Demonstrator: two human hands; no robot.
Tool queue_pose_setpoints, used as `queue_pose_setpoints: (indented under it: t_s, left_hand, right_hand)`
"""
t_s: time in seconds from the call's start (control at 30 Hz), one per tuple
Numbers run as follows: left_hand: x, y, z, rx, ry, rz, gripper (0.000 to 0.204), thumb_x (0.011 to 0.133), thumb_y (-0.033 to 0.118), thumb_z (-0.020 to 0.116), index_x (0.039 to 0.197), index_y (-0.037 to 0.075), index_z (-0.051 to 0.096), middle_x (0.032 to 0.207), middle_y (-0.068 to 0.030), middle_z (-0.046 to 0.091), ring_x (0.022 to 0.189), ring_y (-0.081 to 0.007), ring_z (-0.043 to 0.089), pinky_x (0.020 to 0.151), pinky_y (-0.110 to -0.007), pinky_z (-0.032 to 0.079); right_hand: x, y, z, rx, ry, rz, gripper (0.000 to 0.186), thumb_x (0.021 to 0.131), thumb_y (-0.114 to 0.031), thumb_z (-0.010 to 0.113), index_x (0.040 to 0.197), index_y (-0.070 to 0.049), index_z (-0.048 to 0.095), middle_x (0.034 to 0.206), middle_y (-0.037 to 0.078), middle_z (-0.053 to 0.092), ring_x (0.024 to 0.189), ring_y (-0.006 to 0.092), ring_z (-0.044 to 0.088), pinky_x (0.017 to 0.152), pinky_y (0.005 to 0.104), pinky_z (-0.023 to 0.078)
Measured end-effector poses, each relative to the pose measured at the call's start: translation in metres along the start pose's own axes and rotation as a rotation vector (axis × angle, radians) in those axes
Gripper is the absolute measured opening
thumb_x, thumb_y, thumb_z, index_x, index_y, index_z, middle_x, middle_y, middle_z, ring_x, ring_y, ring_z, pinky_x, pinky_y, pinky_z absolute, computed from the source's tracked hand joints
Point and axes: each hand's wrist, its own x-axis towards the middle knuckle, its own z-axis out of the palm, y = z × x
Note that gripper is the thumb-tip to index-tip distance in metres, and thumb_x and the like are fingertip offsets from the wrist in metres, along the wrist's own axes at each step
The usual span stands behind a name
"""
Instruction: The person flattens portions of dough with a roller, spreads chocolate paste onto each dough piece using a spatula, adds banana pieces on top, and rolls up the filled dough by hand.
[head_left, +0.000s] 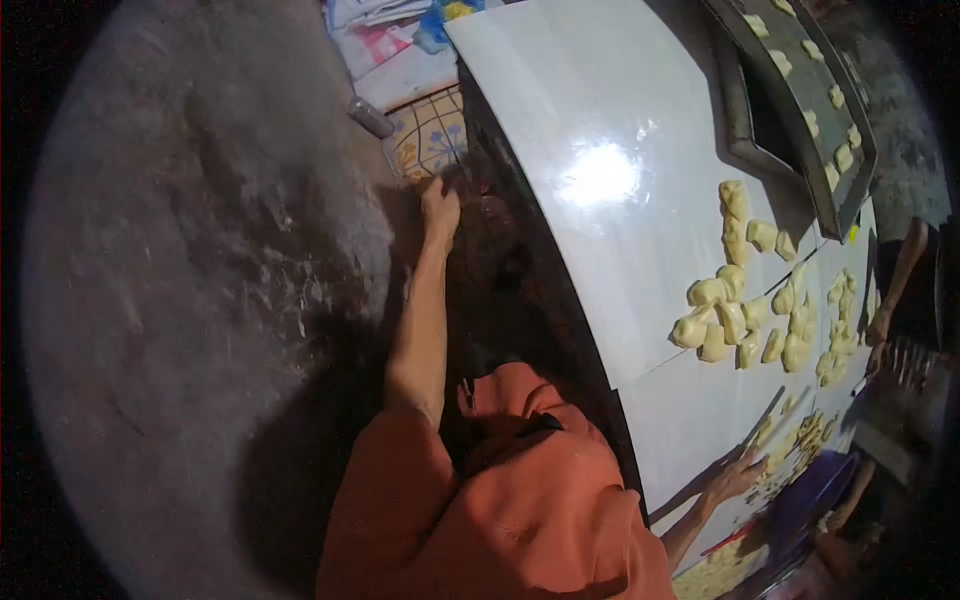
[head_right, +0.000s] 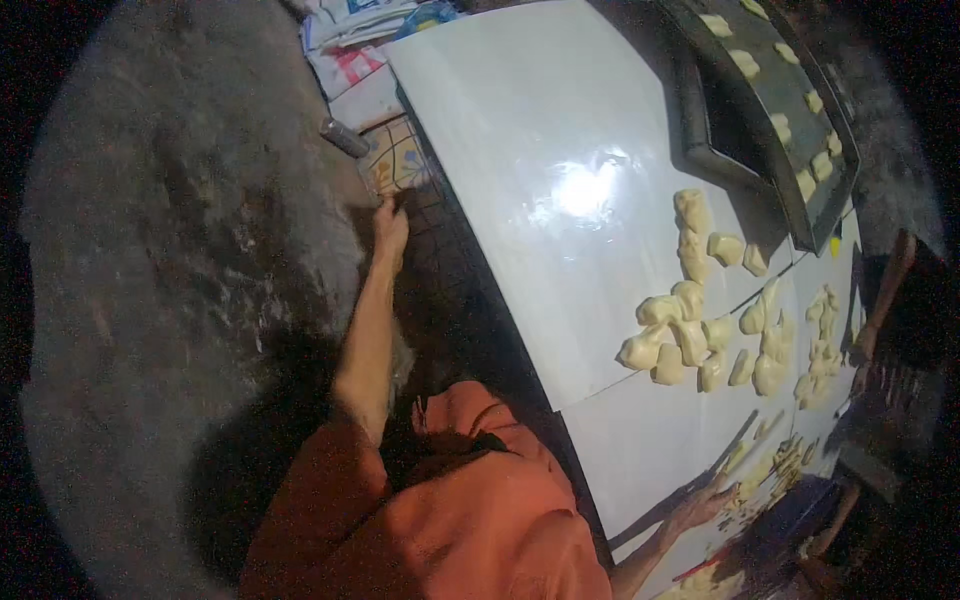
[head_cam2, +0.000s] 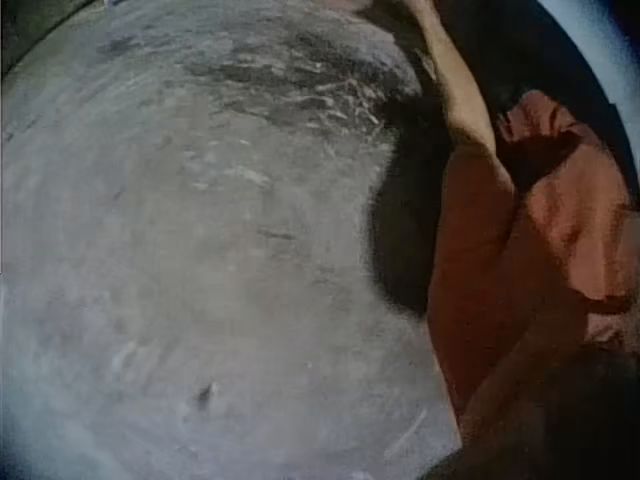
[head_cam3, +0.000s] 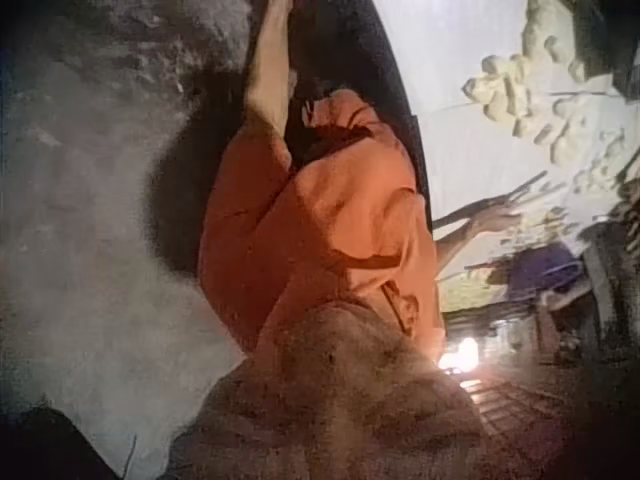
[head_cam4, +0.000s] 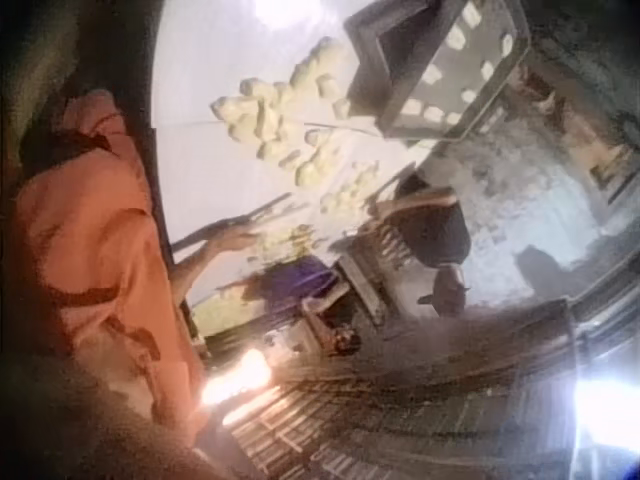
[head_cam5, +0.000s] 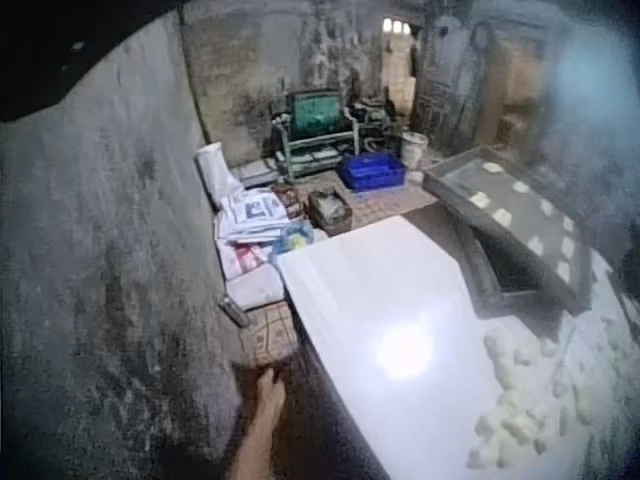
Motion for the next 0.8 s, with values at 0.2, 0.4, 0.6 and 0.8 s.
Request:
queue_pose_setpoints:
  t_s: [0.2,0.4,0.6,0.8]
  left_hand:
    - [-0.079,-0.053,-0.03,-0.071,-0.197,-0.475,0.051,0.106,0.022,0.055,0.152,0.002,0.05,0.139,-0.014,0.064,0.117,-0.0269,0.063,0.1,-0.039,0.048]
    - [-0.089,-0.166,-0.013,0.095,-0.208,-0.585,0.05,0.104,0.034,0.062,0.145,0.005,0.058,0.147,-0.018,0.059,0.134,-0.0325,0.057,0.107,-0.045,0.049]
    - [0.005,-0.248,0.035,0.236,-0.469,-0.357,0.054,0.102,0.047,0.062,0.14,0.007,0.064,0.133,-0.0146,0.068,0.124,-0.0308,0.064,0.104,-0.046,0.051]
    - [0.151,-0.312,0.14,0.091,-0.535,-0.358,0.052,0.101,0.043,0.066,0.139,0.007,0.064,0.128,-0.0133,0.069,0.114,-0.0283,0.066,0.098,-0.043,0.053]
  right_hand:
    - [0.036,0.006,0.025,-0.265,0.048,-0.448,0.061,0.109,-0.042,0.052,0.149,0.003,0.049,0.146,0.031,0.053,0.132,0.0452,0.053,0.111,0.0525,0.042]
    - [-0.052,-0.166,0.03,-0.114,-0.005,-0.753,0.041,0.11,-0.029,0.053,0.138,-0.001,0.061,0.146,0.021,0.053,0.14,0.0376,0.046,0.113,0.0559,0.04]
    - [-0.121,-0.3,0.046,-0.023,-0.657,-1.167,0.049,0.106,-0.034,0.059,0.142,-0.002,0.056,0.151,0.028,0.047,0.143,0.0453,0.043,0.116,0.0546,0.037]
    - [-0.074,-0.378,0.141,0.133,-0.611,-1.734,0.072,0.105,-0.071,0.014,0.164,-0.04,-0.011,0.153,0.04,0.04,0.128,0.0632,0.05,0.106,0.077,0.039]
